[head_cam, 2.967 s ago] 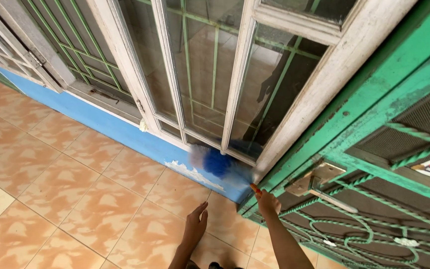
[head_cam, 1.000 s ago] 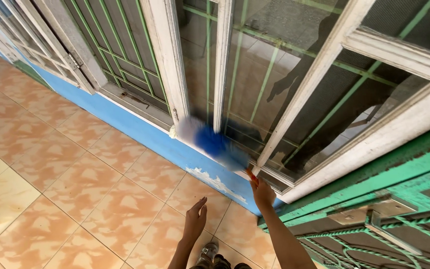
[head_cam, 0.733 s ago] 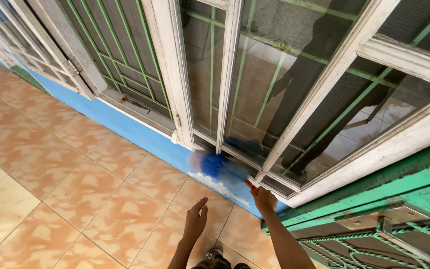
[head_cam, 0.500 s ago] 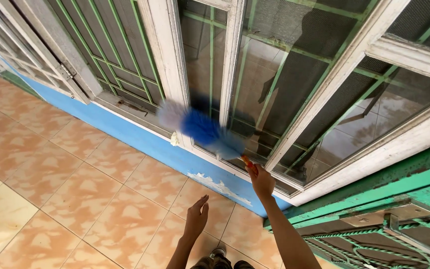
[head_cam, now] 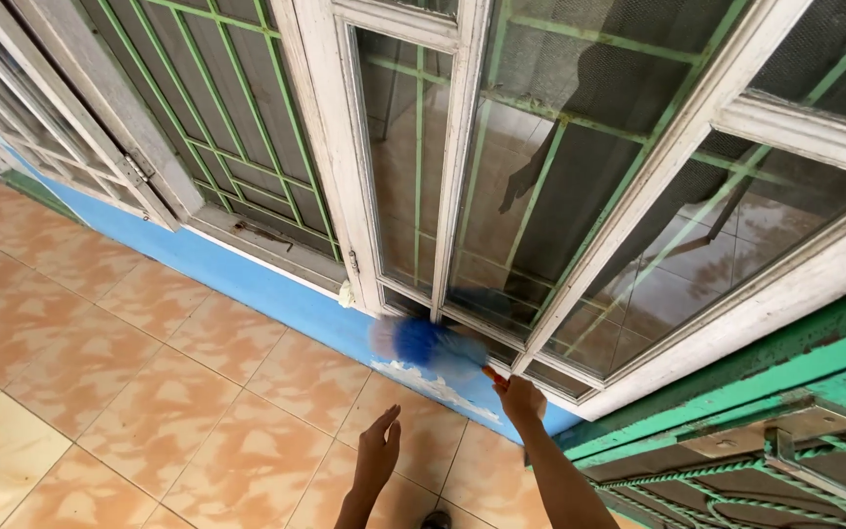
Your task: The person uses a blue duster to clean the glass panes and frames of a window with green security bars. The person moves the duster across the window surface in repeated strokes, covering multiple sections of the window.
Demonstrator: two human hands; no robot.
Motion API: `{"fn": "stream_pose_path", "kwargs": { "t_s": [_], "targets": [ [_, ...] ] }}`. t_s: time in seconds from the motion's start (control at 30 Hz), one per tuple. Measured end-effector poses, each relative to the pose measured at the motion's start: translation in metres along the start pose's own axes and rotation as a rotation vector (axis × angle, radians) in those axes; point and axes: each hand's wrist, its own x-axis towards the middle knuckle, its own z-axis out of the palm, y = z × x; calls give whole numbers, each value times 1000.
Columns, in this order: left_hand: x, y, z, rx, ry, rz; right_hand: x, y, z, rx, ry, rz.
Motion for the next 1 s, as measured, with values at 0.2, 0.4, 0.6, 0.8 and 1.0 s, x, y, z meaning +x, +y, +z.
{"fn": "stream_pose_path", "kwargs": {
  "t_s": [0.2, 0.4, 0.6, 0.8, 1.0],
  "targets": [
    [-8, 10, 4, -11, -6, 3, -5, -50, -101, 130, 183, -170],
    [-26, 29, 9, -32, 4, 20, -21, -98, -212, 441, 841, -438],
    [-38, 29, 23, -40, -2, 28, -41, -107, -241, 711, 910, -607],
    [-62, 24, 35, -61, 11, -15, -1, -34, -136, 166, 468, -377],
    [-68, -3, 29, -31, 72, -30, -2, 2, -113, -243, 240, -280]
  ]
}}
